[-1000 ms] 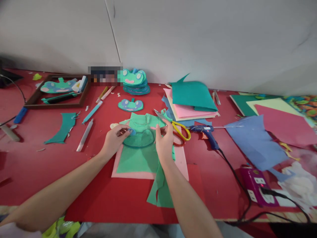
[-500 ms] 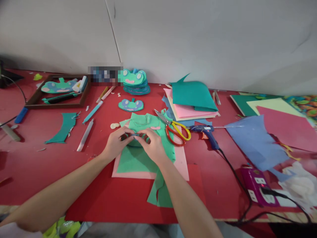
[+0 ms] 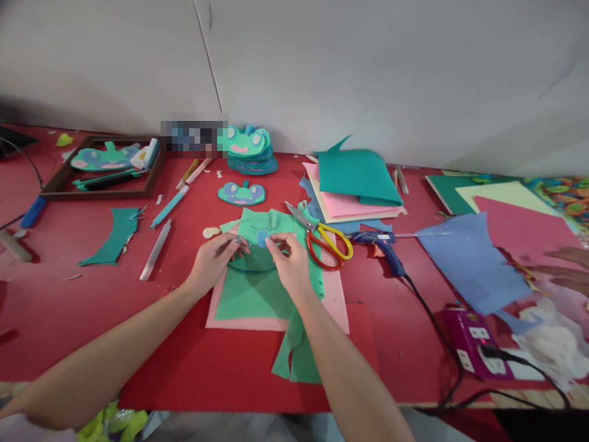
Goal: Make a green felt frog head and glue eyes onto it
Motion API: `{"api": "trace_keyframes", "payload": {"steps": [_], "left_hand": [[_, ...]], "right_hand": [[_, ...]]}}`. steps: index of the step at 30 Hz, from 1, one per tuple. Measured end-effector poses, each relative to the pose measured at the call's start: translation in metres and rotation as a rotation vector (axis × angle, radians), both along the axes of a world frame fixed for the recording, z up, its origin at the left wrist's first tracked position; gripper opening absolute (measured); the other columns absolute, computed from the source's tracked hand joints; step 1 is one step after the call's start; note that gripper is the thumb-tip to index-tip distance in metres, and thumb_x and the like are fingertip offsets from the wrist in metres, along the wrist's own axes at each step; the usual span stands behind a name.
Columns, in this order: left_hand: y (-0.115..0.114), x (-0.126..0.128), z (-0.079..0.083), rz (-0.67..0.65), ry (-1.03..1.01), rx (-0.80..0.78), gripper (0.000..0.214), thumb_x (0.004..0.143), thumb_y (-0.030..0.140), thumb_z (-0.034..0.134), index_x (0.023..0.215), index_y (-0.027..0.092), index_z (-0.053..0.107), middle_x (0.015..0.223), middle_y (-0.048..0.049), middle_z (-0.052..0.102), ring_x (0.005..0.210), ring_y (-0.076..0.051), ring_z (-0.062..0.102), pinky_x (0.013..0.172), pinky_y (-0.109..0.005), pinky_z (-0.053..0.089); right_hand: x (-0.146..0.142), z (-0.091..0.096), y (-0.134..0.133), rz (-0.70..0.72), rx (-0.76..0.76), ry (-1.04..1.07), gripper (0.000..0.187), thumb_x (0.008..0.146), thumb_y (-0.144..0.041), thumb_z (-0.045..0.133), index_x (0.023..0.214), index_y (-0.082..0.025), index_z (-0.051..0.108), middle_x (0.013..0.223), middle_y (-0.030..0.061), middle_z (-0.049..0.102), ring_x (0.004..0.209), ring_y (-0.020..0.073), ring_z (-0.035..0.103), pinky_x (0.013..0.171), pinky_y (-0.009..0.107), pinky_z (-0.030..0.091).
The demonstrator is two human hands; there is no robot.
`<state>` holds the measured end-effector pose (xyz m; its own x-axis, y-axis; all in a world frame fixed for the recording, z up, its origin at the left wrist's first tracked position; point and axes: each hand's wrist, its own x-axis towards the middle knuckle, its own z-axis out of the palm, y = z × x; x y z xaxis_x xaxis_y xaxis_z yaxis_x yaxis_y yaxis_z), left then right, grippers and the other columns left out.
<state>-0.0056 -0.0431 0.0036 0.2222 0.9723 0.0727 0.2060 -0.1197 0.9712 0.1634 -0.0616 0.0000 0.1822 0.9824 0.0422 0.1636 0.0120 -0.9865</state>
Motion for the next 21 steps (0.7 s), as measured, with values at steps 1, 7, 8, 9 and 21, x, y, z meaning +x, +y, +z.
{"api": "trace_keyframes", "payload": {"steps": [1, 7, 8, 9, 21], "left_hand": [[0.0, 0.0, 0.0, -0.006, -0.016, -0.018, 0.024, 0.087, 0.037, 0.043, 0.085, 0.018, 0.058, 0.075, -0.0024, 0.066, 0.067, -0.012, 0.059, 0.06, -0.023, 0.046], [-0.001, -0.001, 0.002, 0.053, 0.053, -0.034, 0.026, 0.082, 0.036, 0.051, 0.065, 0.017, 0.056, 0.057, 0.0006, 0.062, 0.054, -0.01, 0.055, 0.054, -0.022, 0.043], [-0.001, -0.002, 0.003, 0.052, 0.065, -0.034, 0.027, 0.081, 0.036, 0.052, 0.062, 0.017, 0.055, 0.055, 0.0011, 0.06, 0.052, -0.01, 0.054, 0.053, -0.022, 0.043], [-0.002, -0.002, 0.003, 0.044, 0.07, -0.034, 0.026, 0.08, 0.036, 0.054, 0.062, 0.017, 0.055, 0.054, 0.0014, 0.059, 0.051, -0.01, 0.054, 0.052, -0.022, 0.043], [-0.006, 0.001, 0.004, 0.009, 0.102, -0.026, 0.023, 0.07, 0.034, 0.067, 0.061, 0.017, 0.054, 0.05, 0.0029, 0.057, 0.047, -0.008, 0.051, 0.047, -0.021, 0.039]], "right_hand": [[0.001, -0.001, 0.001, -0.016, -0.003, 0.008, 0.025, 0.075, -0.043, 0.06, 0.082, -0.019, 0.058, 0.07, -0.001, 0.058, 0.052, 0.0092, 0.049, 0.049, 0.022, 0.041], [0.0, -0.001, 0.0, -0.03, 0.005, -0.017, 0.026, 0.074, -0.044, 0.06, 0.082, -0.019, 0.059, 0.067, -0.0006, 0.057, 0.053, 0.0104, 0.05, 0.049, 0.023, 0.042], [0.0, 0.0, 0.0, -0.025, 0.007, -0.025, 0.026, 0.074, -0.044, 0.06, 0.082, -0.019, 0.06, 0.069, -0.0002, 0.058, 0.053, 0.0105, 0.05, 0.049, 0.023, 0.042], [-0.001, 0.0, -0.001, -0.019, 0.009, -0.032, 0.026, 0.074, -0.044, 0.059, 0.082, -0.019, 0.06, 0.07, 0.0001, 0.059, 0.053, 0.0104, 0.05, 0.049, 0.023, 0.042], [-0.004, 0.009, -0.004, 0.024, 0.112, -0.046, 0.02, 0.075, -0.04, 0.06, 0.075, -0.02, 0.058, 0.081, 0.0015, 0.057, 0.061, 0.0103, 0.051, 0.044, 0.02, 0.037]]}}
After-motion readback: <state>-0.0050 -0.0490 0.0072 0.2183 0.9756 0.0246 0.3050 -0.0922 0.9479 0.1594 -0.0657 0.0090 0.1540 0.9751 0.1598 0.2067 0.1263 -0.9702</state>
